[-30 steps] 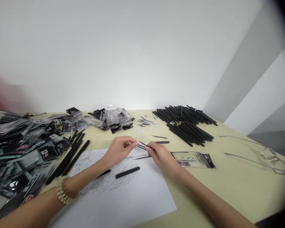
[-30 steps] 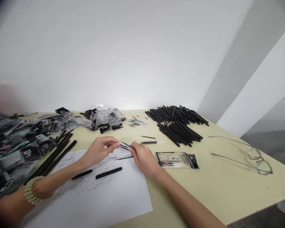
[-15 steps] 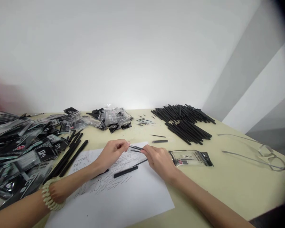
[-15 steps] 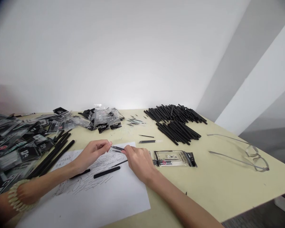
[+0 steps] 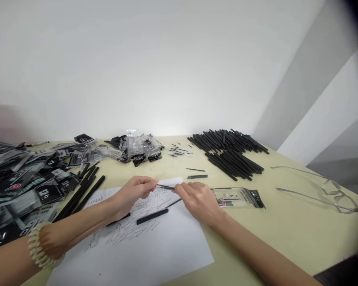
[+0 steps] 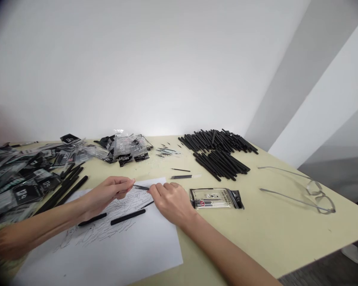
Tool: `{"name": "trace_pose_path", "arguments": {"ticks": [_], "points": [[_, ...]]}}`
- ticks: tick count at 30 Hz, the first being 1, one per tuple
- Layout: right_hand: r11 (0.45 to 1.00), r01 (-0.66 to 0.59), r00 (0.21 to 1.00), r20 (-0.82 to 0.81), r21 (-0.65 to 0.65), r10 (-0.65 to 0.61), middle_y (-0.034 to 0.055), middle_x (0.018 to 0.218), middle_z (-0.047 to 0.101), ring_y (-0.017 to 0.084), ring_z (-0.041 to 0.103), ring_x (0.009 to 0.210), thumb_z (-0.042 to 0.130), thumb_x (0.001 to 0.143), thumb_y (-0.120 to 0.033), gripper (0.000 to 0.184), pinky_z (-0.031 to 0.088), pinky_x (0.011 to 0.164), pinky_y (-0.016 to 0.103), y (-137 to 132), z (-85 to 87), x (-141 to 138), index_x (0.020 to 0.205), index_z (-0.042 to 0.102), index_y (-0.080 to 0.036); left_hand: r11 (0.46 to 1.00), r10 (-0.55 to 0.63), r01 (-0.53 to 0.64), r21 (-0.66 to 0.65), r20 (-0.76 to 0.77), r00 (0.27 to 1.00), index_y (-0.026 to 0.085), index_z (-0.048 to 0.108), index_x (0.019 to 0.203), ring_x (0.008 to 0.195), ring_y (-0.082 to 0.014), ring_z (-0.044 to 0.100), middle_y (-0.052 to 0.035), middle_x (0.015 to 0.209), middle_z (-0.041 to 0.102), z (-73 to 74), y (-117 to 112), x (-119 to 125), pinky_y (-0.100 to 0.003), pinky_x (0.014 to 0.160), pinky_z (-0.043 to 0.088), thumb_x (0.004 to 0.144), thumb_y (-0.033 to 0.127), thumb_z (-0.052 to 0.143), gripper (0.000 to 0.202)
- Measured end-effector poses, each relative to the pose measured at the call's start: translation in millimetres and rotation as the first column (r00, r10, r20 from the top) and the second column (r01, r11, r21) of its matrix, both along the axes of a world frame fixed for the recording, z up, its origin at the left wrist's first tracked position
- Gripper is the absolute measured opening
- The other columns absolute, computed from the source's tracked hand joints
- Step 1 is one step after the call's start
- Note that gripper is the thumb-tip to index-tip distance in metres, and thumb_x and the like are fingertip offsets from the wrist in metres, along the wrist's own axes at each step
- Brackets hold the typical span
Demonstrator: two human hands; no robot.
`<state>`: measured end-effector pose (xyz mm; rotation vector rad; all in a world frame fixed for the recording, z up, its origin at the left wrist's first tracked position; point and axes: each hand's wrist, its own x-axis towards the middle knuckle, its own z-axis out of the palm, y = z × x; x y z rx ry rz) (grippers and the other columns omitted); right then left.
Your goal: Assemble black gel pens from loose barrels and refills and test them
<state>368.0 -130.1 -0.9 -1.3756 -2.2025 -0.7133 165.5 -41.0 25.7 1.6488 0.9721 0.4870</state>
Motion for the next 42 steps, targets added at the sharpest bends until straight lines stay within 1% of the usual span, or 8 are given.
{"name": "trace_pose_path", "arguments": {"ticks": [4,7,13,15,21,26,34,42], "points": [[1.0,0.025,0.999,-0.046,-0.002,-0.025,0.0006,0.057,0.055,0.012,0.046,0.05,0.036,0.094,-0.016,0.026,0.023,0.05,0.027,2,2.9,13,0.075,0.054,-0.015,0.986,0.166,-0.166,-0.009,0.038,0.985,0.02,0.029,0.054,0.046,-0.0093,0.024,0.0067,0.052,0.024,-2.2,26,-36,-0.024,0.045,0.027,0.077,0.046,0.049,0.04],[0.996,0.078,0.986,-0.141,-0.046,-0.084,0.0008,0.057,0.055,0.012,0.046,0.048,0.034,0.095,-0.02,0.029,0.022,0.048,0.027,7,2.4,13,0.072,0.052,-0.016,0.988,0.152,-0.151,-0.023,0.051,0.987,0.019,0.039,0.059,0.049,-0.0095,0.032,0.0039,0.057,0.035,-2.7,37,-47,-0.024,0.048,0.031,0.077,0.05,0.049,0.038],[0.969,0.149,0.919,-0.333,-0.198,-0.209,0.0014,0.066,0.06,0.014,0.053,0.053,0.032,0.095,-0.022,0.022,0.031,0.049,0.024,11,-4.8,11,0.084,0.05,-0.018,0.997,0.068,-0.069,0.018,0.044,0.997,0.015,0.044,0.055,0.042,-0.0061,0.03,0.0061,0.05,0.035,-15.4,53,12,-0.021,0.043,0.027,0.082,0.05,0.047,0.044],[0.96,0.14,0.904,-0.365,-0.241,-0.224,0.0004,0.065,0.059,0.014,0.052,0.053,0.032,0.094,-0.022,0.02,0.033,0.051,0.023,11,-4.9,14,0.084,0.049,-0.019,0.997,0.056,-0.059,0.058,0.056,0.997,0.014,0.05,0.067,0.042,-0.0058,0.033,0.0063,0.054,0.039,-16.8,57,32,-0.02,0.043,0.029,0.086,0.046,0.044,0.038],[0.945,0.1,0.869,-0.435,-0.312,-0.235,0.0003,0.065,0.057,0.015,0.05,0.053,0.033,0.094,-0.023,0.02,0.032,0.051,0.023,13,-1.9,16,0.083,0.049,-0.019,0.979,-0.098,0.088,0.184,0.049,0.994,0.014,0.065,0.076,0.051,-0.0092,0.043,0.0038,0.052,0.048,-8.8,33,51,-0.022,0.049,0.033,0.077,0.047,0.054,0.035],[0.941,0.076,0.84,-0.487,-0.329,-0.239,-0.0007,0.062,0.054,0.015,0.046,0.05,0.033,0.093,-0.023,0.019,0.03,0.05,0.024,13,-2.9,15,0.082,0.048,-0.019,0.961,-0.066,0.058,0.272,0.019,0.998,0.015,0.066,0.077,0.055,-0.012,0.047,-0.0014,0.064,0.059,-14.1,15,50,-0.023,0.049,0.034,0.076,0.046,0.053,0.033],[0.946,-0.023,0.832,-0.531,-0.322,-0.16,-0.0021,0.057,0.053,0.012,0.045,0.05,0.039,0.091,-0.023,0.029,0.032,0.051,0.021,12,1.7,11,0.065,0.051,-0.018,0.891,0.002,0.005,0.453,-0.017,1.0,0.017,0.052,0.056,0.046,-0.0104,0.03,0.0048,0.046,0.036,-8.7,10,43,-0.023,0.047,0.021,0.079,0.045,0.048,0.036],[0.962,-0.01,0.833,-0.535,-0.271,-0.142,-0.0002,0.058,0.055,0.012,0.047,0.052,0.04,0.091,-0.023,0.03,0.033,0.055,0.022,10,-2.8,5,0.064,0.053,-0.018,0.952,0.056,-0.049,0.302,-0.015,0.998,0.018,0.038,0.051,0.044,-0.0091,0.027,0.0059,0.046,0.027,-20.0,5,43,-0.023,0.045,0.023,0.083,0.053,0.039,0.047]]}}
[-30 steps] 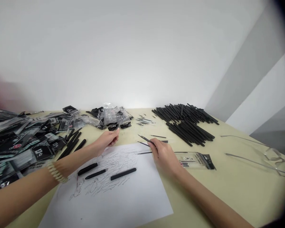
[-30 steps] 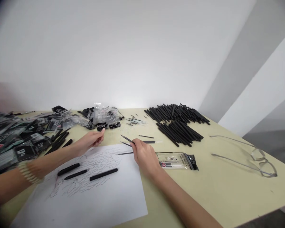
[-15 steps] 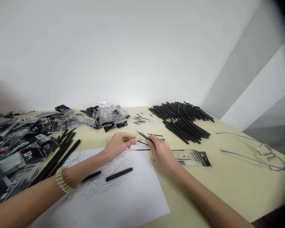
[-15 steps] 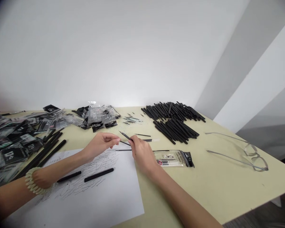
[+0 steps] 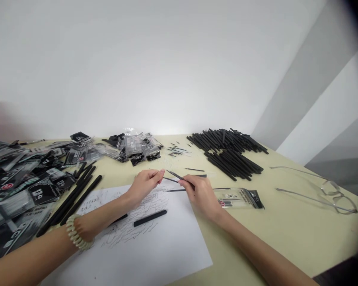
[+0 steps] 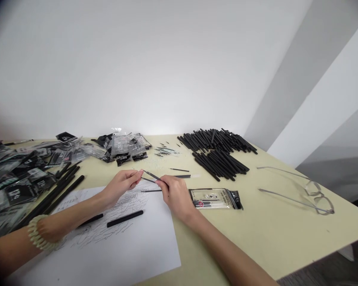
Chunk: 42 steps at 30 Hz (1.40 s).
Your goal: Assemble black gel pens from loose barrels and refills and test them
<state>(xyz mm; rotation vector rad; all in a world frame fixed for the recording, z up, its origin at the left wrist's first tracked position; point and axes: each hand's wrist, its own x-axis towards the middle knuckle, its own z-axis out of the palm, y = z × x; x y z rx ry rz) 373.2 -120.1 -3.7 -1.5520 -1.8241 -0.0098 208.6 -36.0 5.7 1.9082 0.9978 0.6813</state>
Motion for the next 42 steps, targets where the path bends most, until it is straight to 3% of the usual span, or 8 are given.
{"name": "trace_pose_path", "arguments": {"ticks": [3,8,11,14,20,22,29,42], "points": [[1.0,-0.004,1.0,0.015,0.009,0.004,0.0012,0.062,0.056,0.013,0.049,0.054,0.04,0.091,-0.024,0.029,0.033,0.055,0.023,-3,-0.9,2,0.065,0.053,-0.018,0.996,0.022,-0.023,-0.087,-0.013,1.0,0.016,0.044,0.056,0.041,-0.0069,0.031,0.0075,0.047,0.03,0.2,12,-10,-0.022,0.045,0.029,0.084,0.048,0.044,0.043],[0.996,0.072,0.997,-0.003,0.046,-0.072,0.0007,0.058,0.051,0.013,0.044,0.051,0.036,0.092,-0.027,0.032,0.032,0.053,0.025,-1,3.8,11,0.065,0.051,-0.019,0.977,0.149,-0.155,-0.146,-0.052,0.987,0.012,0.055,0.087,0.05,-0.007,0.05,0.0016,0.069,0.055,14.8,56,-65,-0.021,0.047,0.043,0.09,0.036,0.045,0.027],[0.994,0.096,0.995,-0.018,0.043,-0.095,-0.0014,0.055,0.047,0.012,0.04,0.048,0.036,0.092,-0.027,0.032,0.03,0.051,0.024,4,4.8,9,0.062,0.046,-0.02,0.985,0.097,-0.105,-0.133,-0.063,0.993,0.011,0.056,0.088,0.053,-0.0078,0.053,0.0007,0.072,0.057,18.5,67,-77,-0.022,0.05,0.046,0.089,0.036,0.045,0.027],[0.992,0.122,0.992,-0.029,0.017,-0.121,-0.0027,0.054,0.046,0.012,0.04,0.046,0.035,0.091,-0.026,0.031,0.029,0.048,0.024,7,0.5,8,0.062,0.041,-0.02,0.997,0.032,-0.037,-0.069,-0.07,0.997,0.011,0.057,0.086,0.056,-0.0087,0.055,0.0003,0.072,0.058,12.8,63,-54,-0.024,0.053,0.047,0.089,0.037,0.045,0.029],[0.983,0.179,0.984,-0.015,-0.037,-0.18,-0.0031,0.055,0.045,0.014,0.043,0.049,0.033,0.091,-0.024,0.025,0.029,0.049,0.024,12,-12.4,21,0.067,0.038,-0.021,0.977,0.006,0.006,0.214,-0.056,0.998,0.015,0.052,0.109,0.081,-0.0159,0.058,-0.0067,0.104,0.057,9.2,54,5,-0.035,0.073,0.048,0.087,0.033,0.05,0.028],[0.98,0.192,0.981,-0.011,-0.049,-0.193,-0.0031,0.055,0.044,0.015,0.042,0.049,0.033,0.091,-0.023,0.023,0.027,0.049,0.024,14,-15.0,23,0.068,0.038,-0.021,0.952,-0.034,0.049,0.302,-0.056,0.998,0.017,0.055,0.108,0.079,-0.0155,0.057,-0.0071,0.109,0.056,11.8,45,8,-0.035,0.077,0.045,0.086,0.034,0.05,0.029],[0.98,0.17,0.985,-0.016,-0.103,-0.172,-0.0046,0.052,0.041,0.014,0.038,0.045,0.034,0.09,-0.022,0.021,0.023,0.048,0.024,17,-18.7,21,0.07,0.038,-0.021,0.895,-0.183,0.207,0.395,-0.099,0.978,0.02,0.067,0.078,0.064,-0.0144,0.056,-0.001,0.078,0.066,8.7,4,11,-0.025,0.061,0.041,0.084,0.029,0.049,0.021],[0.979,0.186,0.981,-0.037,-0.086,-0.19,-0.0044,0.05,0.043,0.014,0.04,0.043,0.031,0.09,-0.024,0.022,0.025,0.046,0.023,12,-9.9,16,0.07,0.039,-0.022,0.869,-0.108,0.087,0.488,0.014,0.994,0.018,0.06,0.067,0.059,-0.0113,0.048,0.0019,0.063,0.056,6.2,-9,14,-0.023,0.058,0.035,0.082,0.021,0.052,0.017]]}}
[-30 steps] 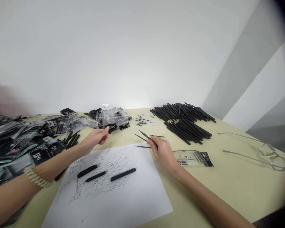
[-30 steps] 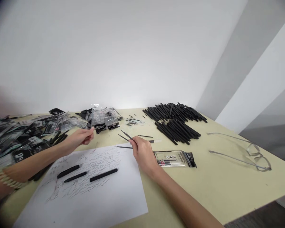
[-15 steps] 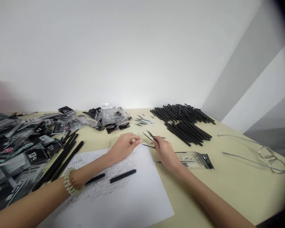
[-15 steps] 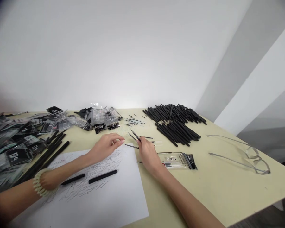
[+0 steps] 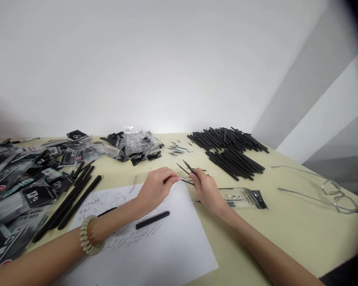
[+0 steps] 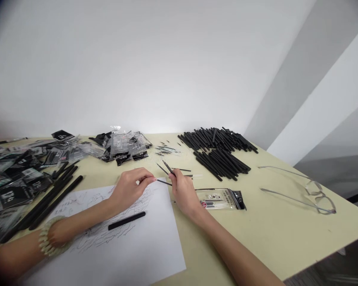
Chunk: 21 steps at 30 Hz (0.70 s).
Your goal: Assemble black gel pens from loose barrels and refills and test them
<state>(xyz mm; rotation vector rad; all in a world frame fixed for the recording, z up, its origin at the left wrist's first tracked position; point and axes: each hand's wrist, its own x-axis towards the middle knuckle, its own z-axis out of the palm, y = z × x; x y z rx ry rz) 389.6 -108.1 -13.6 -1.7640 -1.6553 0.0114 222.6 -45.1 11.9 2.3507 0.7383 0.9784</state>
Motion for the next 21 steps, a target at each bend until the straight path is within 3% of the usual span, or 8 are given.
{"name": "trace_pose_path", "arguments": {"ticks": [4,9,15,21], "points": [[0.999,0.009,1.0,0.026,0.042,-0.01,-0.003,0.051,0.047,0.013,0.041,0.043,0.033,0.091,-0.025,0.023,0.028,0.048,0.023,-2,3.5,2,0.071,0.044,-0.02,0.999,-0.021,0.02,-0.041,-0.028,0.999,0.017,0.045,0.055,0.053,-0.0103,0.037,0.0043,0.054,0.039,3.0,0,2,-0.024,0.055,0.028,0.085,0.026,0.045,0.032],[0.994,-0.003,0.996,0.085,0.108,-0.007,0.0005,0.057,0.053,0.014,0.044,0.045,0.031,0.093,-0.028,0.027,0.028,0.05,0.024,-4,4.0,1,0.076,0.049,-0.019,0.977,0.028,-0.041,-0.209,-0.066,0.997,0.017,0.034,0.053,0.045,-0.0089,0.026,0.0065,0.047,0.025,6.2,-2,1,-0.024,0.046,0.02,0.088,0.033,0.037,0.038],[0.986,-0.026,0.989,0.147,0.166,0.002,0.0022,0.06,0.055,0.014,0.044,0.048,0.028,0.095,-0.033,0.032,0.028,0.05,0.023,-7,0.7,0,0.08,0.052,-0.018,0.917,0.072,-0.104,-0.385,-0.096,0.993,0.018,0.032,0.052,0.043,-0.0083,0.022,0.0068,0.047,0.021,10.2,-7,-2,-0.022,0.042,0.017,0.084,0.041,0.038,0.04],[0.985,0.059,0.983,0.159,0.165,-0.086,0.0014,0.057,0.053,0.014,0.044,0.046,0.029,0.095,-0.031,0.029,0.027,0.049,0.024,-2,5.4,19,0.086,0.053,-0.017,0.875,0.117,-0.15,-0.461,-0.101,0.988,0.02,0.028,0.055,0.041,-0.0073,0.022,0.0074,0.052,0.023,27.6,19,-37,-0.019,0.041,0.025,0.087,0.048,0.026,0.042]]}}
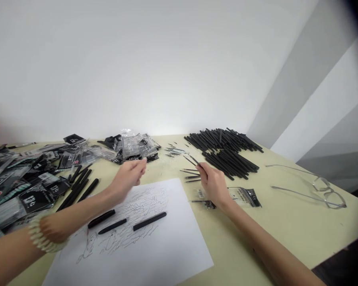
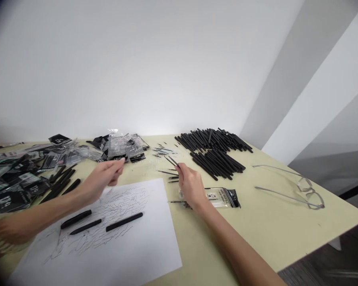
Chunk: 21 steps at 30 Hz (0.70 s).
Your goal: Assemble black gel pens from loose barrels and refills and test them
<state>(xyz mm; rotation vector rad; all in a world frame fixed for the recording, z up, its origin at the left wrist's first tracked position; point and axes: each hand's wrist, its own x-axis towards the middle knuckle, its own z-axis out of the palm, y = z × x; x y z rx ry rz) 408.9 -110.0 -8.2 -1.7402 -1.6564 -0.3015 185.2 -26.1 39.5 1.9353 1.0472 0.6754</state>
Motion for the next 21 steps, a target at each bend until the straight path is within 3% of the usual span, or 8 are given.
{"name": "trace_pose_path", "arguments": {"ticks": [2,5,9,12,15,21], "points": [[0.999,0.017,1.0,0.002,-0.031,-0.017,0.0001,0.053,0.051,0.015,0.044,0.045,0.03,0.095,-0.029,0.028,0.027,0.048,0.024,5,1.6,7,0.084,0.053,-0.017,1.0,-0.028,0.028,0.001,-0.043,0.999,0.019,0.034,0.056,0.041,-0.0071,0.026,0.0073,0.051,0.025,-0.5,10,-11,-0.019,0.04,0.027,0.087,0.05,0.027,0.045],[0.996,0.026,1.0,0.013,-0.083,-0.025,0.0014,0.055,0.052,0.016,0.048,0.048,0.026,0.095,-0.026,0.032,0.03,0.049,0.024,11,1.5,20,0.079,0.053,-0.017,0.996,-0.069,0.077,0.053,-0.139,0.988,0.016,0.048,0.062,0.044,-0.0083,0.039,0.006,0.051,0.037,-13.2,23,-12,-0.021,0.044,0.035,0.088,0.044,0.035,0.041],[0.988,-0.01,0.999,0.051,-0.151,0.017,0.0079,0.073,0.059,0.02,0.056,0.067,0.032,0.092,-0.019,0.026,0.038,0.059,0.026,14,-1.3,46,0.085,0.057,-0.014,0.976,-0.085,0.133,0.169,-0.267,0.96,0.012,0.057,0.093,0.075,-0.0148,0.059,-0.0027,0.088,0.06,-34.6,44,11,-0.031,0.066,0.049,0.087,0.031,0.051,0.022],[0.968,-0.101,0.989,0.079,-0.231,0.122,0.0076,0.077,0.061,0.02,0.057,0.073,0.043,0.086,-0.013,0.019,0.042,0.066,0.026,15,-2.9,58,0.087,0.062,-0.014,0.952,-0.068,0.162,0.258,-0.337,0.939,0.014,0.054,0.106,0.09,-0.019,0.058,-0.0065,0.106,0.057,-42.4,63,32,-0.038,0.076,0.049,0.087,0.029,0.051,0.025],[0.938,-0.185,0.972,0.088,-0.293,0.219,0.0063,0.076,0.063,0.02,0.058,0.077,0.049,0.083,-0.012,0.018,0.043,0.07,0.027,16,-3.3,61,0.088,0.066,-0.016,0.93,-0.045,0.175,0.324,-0.371,0.927,0.015,0.053,0.109,0.093,-0.0197,0.058,-0.0072,0.11,0.056,-45.9,79,47,-0.039,0.078,0.049,0.087,0.029,0.051,0.026],[0.912,-0.232,0.956,0.093,-0.338,0.278,0.0066,0.081,0.066,0.021,0.057,0.082,0.051,0.081,-0.009,0.022,0.044,0.077,0.03,15,-3.3,67,0.089,0.069,-0.017,0.897,0.032,0.133,0.421,-0.363,0.931,0.015,0.052,0.111,0.094,-0.0198,0.057,-0.008,0.111,0.055,-52.0,81,46,-0.04,0.079,0.049,0.087,0.029,0.051,0.028]]}}
